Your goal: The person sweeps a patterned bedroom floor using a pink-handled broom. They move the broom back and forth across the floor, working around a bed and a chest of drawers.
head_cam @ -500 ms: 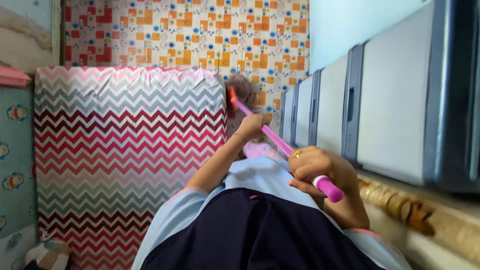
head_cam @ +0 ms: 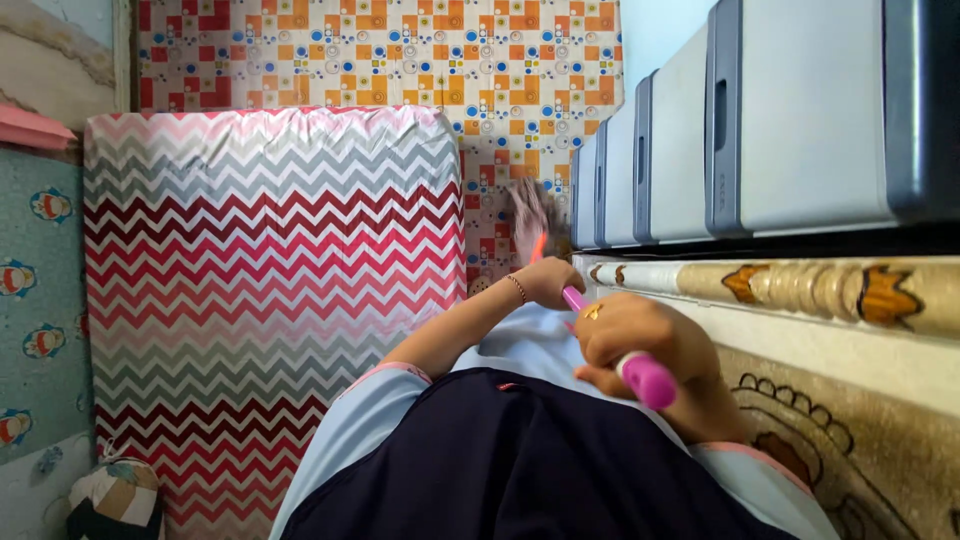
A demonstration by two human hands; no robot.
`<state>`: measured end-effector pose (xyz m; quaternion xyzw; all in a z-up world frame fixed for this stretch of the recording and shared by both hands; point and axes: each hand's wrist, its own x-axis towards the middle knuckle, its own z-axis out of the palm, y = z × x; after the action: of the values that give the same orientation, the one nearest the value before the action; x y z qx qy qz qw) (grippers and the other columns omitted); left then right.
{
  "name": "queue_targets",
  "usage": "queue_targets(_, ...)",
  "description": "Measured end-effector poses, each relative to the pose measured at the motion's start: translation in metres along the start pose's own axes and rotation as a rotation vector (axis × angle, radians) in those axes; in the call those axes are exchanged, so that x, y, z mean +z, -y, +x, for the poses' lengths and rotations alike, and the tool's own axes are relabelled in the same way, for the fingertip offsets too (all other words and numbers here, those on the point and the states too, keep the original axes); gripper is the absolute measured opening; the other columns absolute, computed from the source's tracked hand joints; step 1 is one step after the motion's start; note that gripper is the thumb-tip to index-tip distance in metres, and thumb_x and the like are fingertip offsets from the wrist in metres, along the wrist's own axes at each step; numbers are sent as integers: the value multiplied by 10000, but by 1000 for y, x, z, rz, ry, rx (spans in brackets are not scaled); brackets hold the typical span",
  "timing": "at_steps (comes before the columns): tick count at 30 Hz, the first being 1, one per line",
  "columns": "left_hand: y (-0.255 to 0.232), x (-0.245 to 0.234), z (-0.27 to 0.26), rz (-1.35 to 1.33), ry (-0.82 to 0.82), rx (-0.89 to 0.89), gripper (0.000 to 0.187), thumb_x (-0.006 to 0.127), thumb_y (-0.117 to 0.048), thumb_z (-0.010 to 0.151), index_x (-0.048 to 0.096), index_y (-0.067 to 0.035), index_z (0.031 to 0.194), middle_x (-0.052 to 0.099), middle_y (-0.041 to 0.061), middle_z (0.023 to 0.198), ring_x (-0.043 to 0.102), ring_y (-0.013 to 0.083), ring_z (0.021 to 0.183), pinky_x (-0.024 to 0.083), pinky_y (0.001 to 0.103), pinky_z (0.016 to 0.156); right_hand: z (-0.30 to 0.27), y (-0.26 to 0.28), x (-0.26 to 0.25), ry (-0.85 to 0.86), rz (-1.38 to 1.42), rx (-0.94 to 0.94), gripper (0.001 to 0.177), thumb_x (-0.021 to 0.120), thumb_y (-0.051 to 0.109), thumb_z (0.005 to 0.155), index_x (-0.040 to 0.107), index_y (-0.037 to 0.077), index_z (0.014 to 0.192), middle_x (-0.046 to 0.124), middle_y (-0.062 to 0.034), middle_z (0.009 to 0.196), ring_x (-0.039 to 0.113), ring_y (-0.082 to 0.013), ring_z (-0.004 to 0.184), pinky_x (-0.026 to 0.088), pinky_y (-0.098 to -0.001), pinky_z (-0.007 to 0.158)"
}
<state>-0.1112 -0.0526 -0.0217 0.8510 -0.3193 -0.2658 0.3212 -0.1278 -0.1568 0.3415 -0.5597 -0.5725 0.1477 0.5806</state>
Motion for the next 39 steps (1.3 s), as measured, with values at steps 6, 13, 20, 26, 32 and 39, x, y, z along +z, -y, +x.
queue_targets(6,-29,11,-28,-28,136,-9,342,739,-551,638,742,-275,841,734,14,761,743,316,827,587,472,741,-53,-7,36,-349,126,23,190,791,46,797,649,73,674,670,-64,635,630,-204,500,501,-322,451)
queue_targets(13,-26,15,-34,29,-273,-111,243,709,-162,796,755,-171,1035,754,134,1054,730,391,1000,580,502,900,-104,25,97,-642,-174,-108,237,675,-140,856,545,3,720,568,-152,614,521,-262,478,470,-355,463)
queue_targets(20,-51,93,-49,-172,-699,-146,331,785,-159,761,553,-196,995,643,94,1176,640,433,1149,556,556,953,-187,10,177,-862,-505,-308,263,550,-140,985,435,53,849,471,-93,625,477,-203,514,447,-344,504)
queue_targets(26,-74,209,-56,77,-549,-300,130,751,-255,813,658,-226,900,727,79,911,752,366,878,607,491,802,-238,73,222,-864,-355,-99,300,619,-91,993,463,45,776,575,-110,651,540,-191,553,468,-291,541)
queue_targets(32,-177,254,-118,-11,-297,-278,231,730,-296,799,756,-279,1028,776,37,891,775,299,861,614,439,818,-295,74,209,-781,70,-115,141,758,38,937,636,57,868,676,-79,730,649,-181,640,529,-319,632)
queue_targets(39,-182,263,-122,69,-293,-404,245,663,-411,802,761,-298,996,762,47,831,767,325,794,618,432,733,-303,59,200,-712,235,-153,229,734,3,879,554,136,829,551,-12,595,497,-146,484,438,-307,510)
